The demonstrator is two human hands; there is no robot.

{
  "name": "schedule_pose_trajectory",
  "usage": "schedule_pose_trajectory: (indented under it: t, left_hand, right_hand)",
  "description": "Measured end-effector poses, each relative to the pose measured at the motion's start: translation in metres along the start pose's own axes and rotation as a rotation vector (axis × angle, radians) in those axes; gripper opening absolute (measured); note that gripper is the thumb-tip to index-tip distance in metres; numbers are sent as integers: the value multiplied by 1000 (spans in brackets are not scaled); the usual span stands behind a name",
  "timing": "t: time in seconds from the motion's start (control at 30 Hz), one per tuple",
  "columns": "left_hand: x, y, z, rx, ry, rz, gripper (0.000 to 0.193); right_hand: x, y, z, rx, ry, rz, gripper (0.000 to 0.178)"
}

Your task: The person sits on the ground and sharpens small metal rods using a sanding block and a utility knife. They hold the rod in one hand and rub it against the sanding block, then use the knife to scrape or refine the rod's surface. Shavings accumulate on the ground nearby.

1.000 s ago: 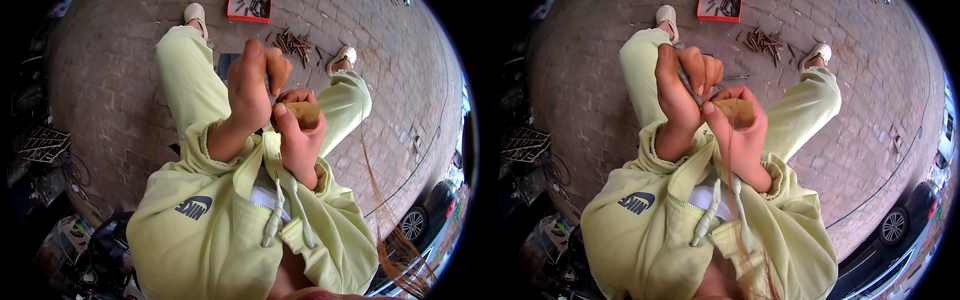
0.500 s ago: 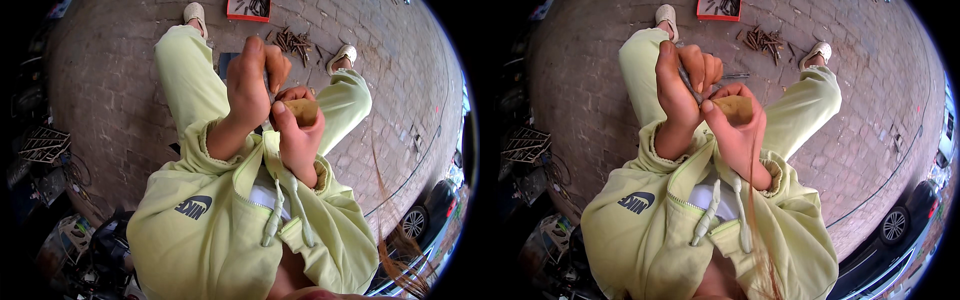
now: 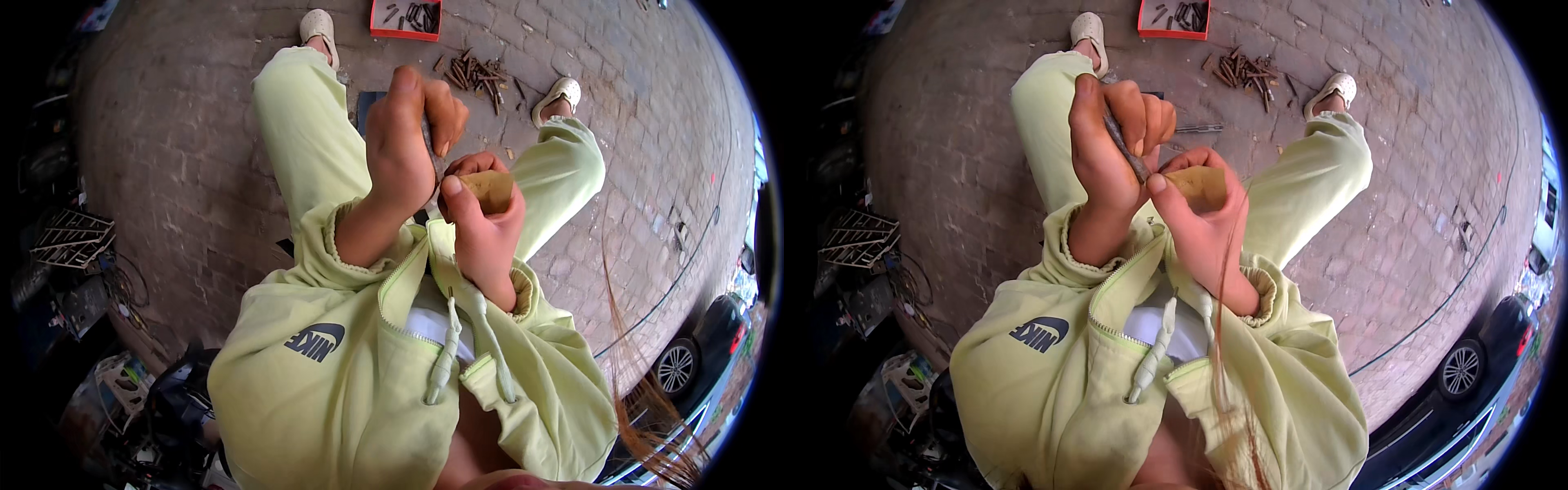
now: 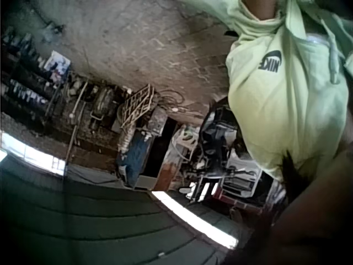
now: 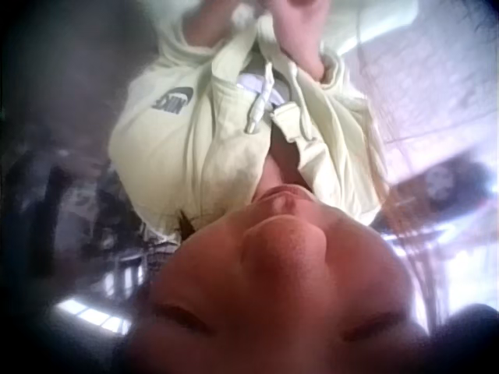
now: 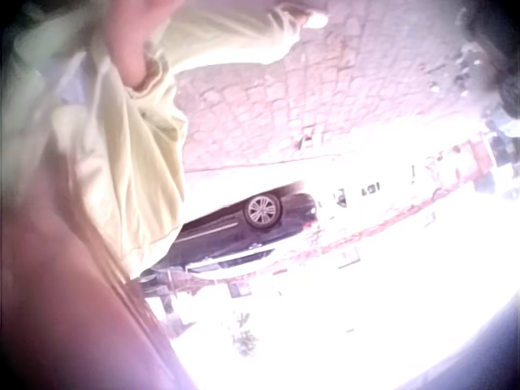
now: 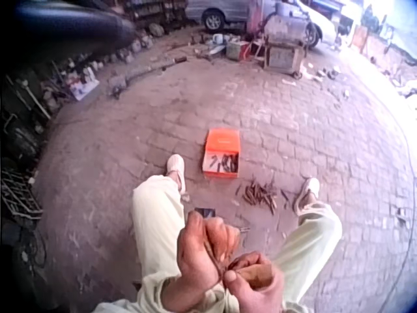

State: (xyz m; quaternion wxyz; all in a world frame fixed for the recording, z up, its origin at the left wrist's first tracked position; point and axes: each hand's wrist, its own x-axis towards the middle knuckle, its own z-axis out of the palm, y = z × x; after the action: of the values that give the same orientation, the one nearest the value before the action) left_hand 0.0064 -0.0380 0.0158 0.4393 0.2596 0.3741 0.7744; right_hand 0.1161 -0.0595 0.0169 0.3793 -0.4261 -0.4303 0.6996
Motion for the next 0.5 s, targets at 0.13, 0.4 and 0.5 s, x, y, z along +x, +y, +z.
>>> schedule_pose_trajectory:
  t: [0.13, 0.4, 0.5]
  left_hand:
    - [4, -2, 4, 43, -26, 29, 57]
    - [1, -3, 0, 44, -44, 55, 56]
    - [1, -4, 1, -2, -18, 30, 55]
  right_hand:
    - [4, -7, 2, 63, 13, -23, 18]
    - [1, -4, -3, 58, -41, 8, 17]
    - [4, -9, 1, 102, -51, -12, 17]
